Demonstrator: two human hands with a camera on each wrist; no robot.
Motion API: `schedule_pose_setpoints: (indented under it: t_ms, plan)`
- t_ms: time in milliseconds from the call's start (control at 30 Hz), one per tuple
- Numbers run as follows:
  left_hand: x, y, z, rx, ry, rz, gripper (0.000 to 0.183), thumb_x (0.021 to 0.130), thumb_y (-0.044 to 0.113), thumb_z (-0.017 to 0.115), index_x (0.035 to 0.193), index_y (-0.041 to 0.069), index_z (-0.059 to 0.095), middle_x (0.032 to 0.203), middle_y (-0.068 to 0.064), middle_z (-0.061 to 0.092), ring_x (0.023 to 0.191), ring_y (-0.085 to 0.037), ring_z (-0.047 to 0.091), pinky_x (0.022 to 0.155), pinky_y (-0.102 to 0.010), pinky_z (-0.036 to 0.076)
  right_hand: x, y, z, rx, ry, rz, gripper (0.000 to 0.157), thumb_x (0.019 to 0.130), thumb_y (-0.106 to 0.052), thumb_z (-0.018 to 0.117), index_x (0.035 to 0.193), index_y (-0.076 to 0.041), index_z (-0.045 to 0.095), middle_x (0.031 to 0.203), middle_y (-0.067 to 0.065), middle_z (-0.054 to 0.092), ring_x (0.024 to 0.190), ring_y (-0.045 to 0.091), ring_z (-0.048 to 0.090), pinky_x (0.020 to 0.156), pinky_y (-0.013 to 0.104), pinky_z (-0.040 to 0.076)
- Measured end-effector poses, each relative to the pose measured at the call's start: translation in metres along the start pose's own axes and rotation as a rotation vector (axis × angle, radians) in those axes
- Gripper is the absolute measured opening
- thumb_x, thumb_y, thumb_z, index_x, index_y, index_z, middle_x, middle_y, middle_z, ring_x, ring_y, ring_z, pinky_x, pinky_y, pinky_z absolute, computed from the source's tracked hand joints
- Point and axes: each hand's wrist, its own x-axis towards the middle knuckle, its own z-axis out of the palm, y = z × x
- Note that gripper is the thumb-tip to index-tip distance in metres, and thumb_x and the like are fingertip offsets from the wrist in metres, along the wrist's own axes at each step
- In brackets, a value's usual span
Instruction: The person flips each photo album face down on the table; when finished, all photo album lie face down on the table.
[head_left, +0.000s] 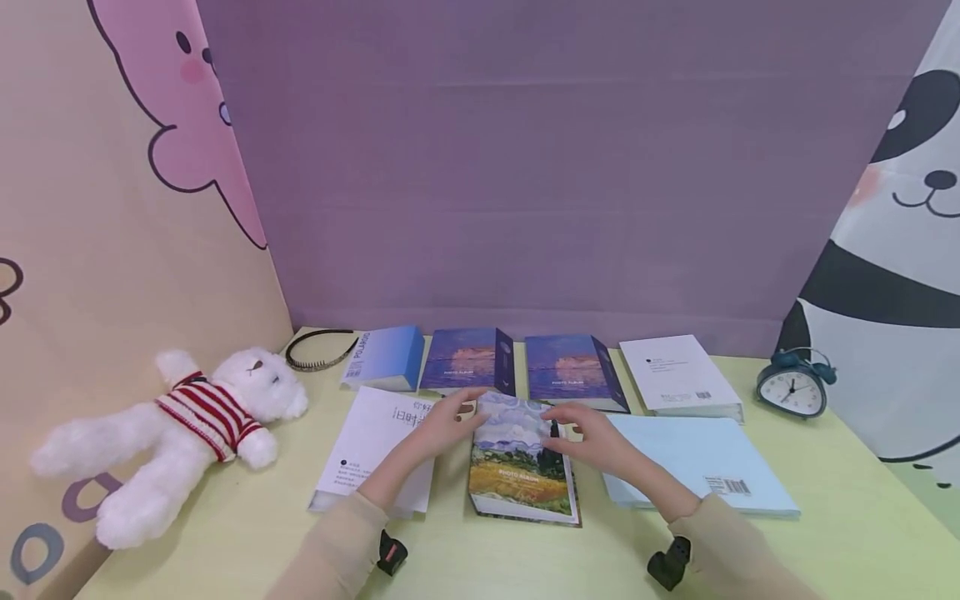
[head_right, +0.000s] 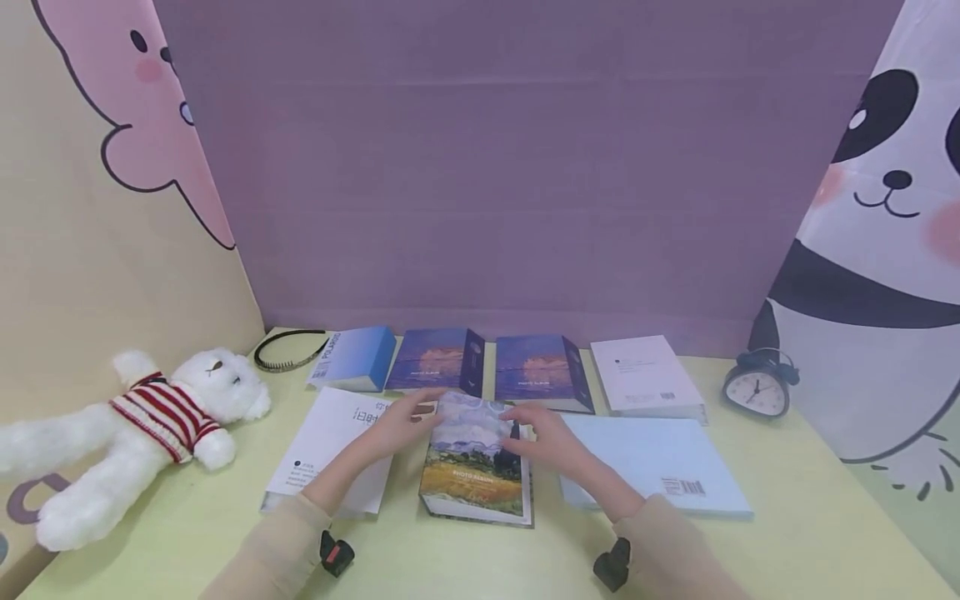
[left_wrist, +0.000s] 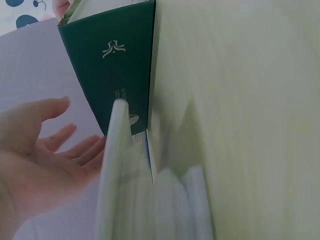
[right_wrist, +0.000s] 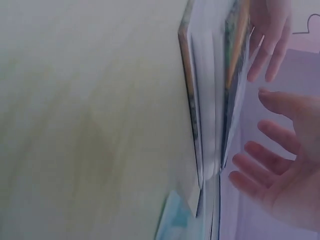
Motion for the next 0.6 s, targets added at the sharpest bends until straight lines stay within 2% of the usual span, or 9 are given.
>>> schedule_pose_setpoints:
  t_ms: [100,233,333,400,467,500,567,600]
  plan:
    - [-0.001,-0.001,0.0,-0.015,-0.06,-0.046,0.06,0.095,0.022,0.057,0.146,0.007,0.031,0.142,-0.021,0.042,0.122,-0.037,0.051,0.099,-0.047,0.045,0.0,-0.004,0.003,-0.023,-0.04,-0.003,0.048,0.087,-0.034,0.067,0.124,-0.005,0.059,0.131,0.02,0.051,0.12,0.041,0.048,0.093,0.056,0.045]
    - [-0.003,-0.004,0.001,0.025,-0.123,-0.103,0.069,0.094,0.029,0.058,0.147,0.001,0.025,0.14,-0.024,0.044,0.125,-0.038,0.048,0.103,-0.049,0.041,0.001,-0.008,0.008,-0.075,-0.095,0.007,0.057,0.085,-0.039,0.067,0.127,-0.001,0.057,0.135,0.024,0.046,0.124,0.044,0.043,0.095,0.058,0.042]
    - [-0.005,-0.007,0.001,0.049,-0.149,-0.14,0.066,0.094,0.033,0.056,0.144,-0.001,0.031,0.138,-0.023,0.046,0.127,-0.036,0.045,0.105,-0.049,0.039,0.002,-0.01,0.012,-0.1,-0.122,0.012,0.062,0.085,-0.043,0.066,0.128,0.0,0.056,0.137,0.024,0.045,0.126,0.046,0.04,0.097,0.06,0.039]
    - [-0.006,-0.008,0.001,0.069,-0.155,-0.142,0.054,0.095,0.034,0.056,0.134,-0.002,0.047,0.132,-0.02,0.054,0.122,-0.033,0.051,0.1,-0.046,0.044,0.002,-0.011,0.014,-0.104,-0.131,0.025,0.062,0.084,-0.042,0.067,0.129,0.0,0.055,0.138,0.024,0.044,0.127,0.046,0.038,0.099,0.061,0.036]
    - [-0.007,-0.009,0.0,0.066,-0.161,-0.148,0.04,0.095,0.033,0.055,0.115,-0.001,0.059,0.111,-0.017,0.064,0.1,-0.027,0.061,0.085,-0.041,0.051,0.002,-0.013,0.016,-0.096,-0.133,0.038,0.062,0.084,-0.04,0.069,0.129,0.0,0.055,0.139,0.024,0.043,0.128,0.046,0.036,0.1,0.062,0.035]
    - [-0.007,-0.009,0.0,0.059,-0.163,-0.146,0.034,0.095,0.032,0.055,0.106,0.001,0.061,0.099,-0.014,0.066,0.086,-0.023,0.061,0.077,-0.037,0.051,0.003,-0.014,0.016,-0.095,-0.131,0.053,0.062,0.083,-0.039,0.07,0.129,-0.001,0.055,0.14,0.024,0.041,0.129,0.047,0.035,0.099,0.062,0.036]
    - [-0.008,-0.008,-0.001,0.039,-0.169,-0.146,0.027,0.095,0.031,0.055,0.088,0.005,0.059,0.075,-0.007,0.06,0.063,-0.015,0.05,0.061,-0.029,0.045,0.002,-0.016,0.017,-0.089,-0.126,0.101,0.062,0.081,-0.039,0.071,0.13,-0.003,0.056,0.143,0.026,0.037,0.13,0.049,0.033,0.099,0.063,0.036]
    - [-0.008,-0.008,-0.001,0.024,-0.174,-0.148,0.026,0.095,0.03,0.055,0.086,0.006,0.058,0.067,-0.005,0.054,0.057,-0.013,0.045,0.057,-0.027,0.042,0.002,-0.018,0.017,-0.077,-0.127,0.124,0.062,0.081,-0.039,0.072,0.13,-0.005,0.056,0.143,0.027,0.036,0.131,0.049,0.031,0.098,0.064,0.036]
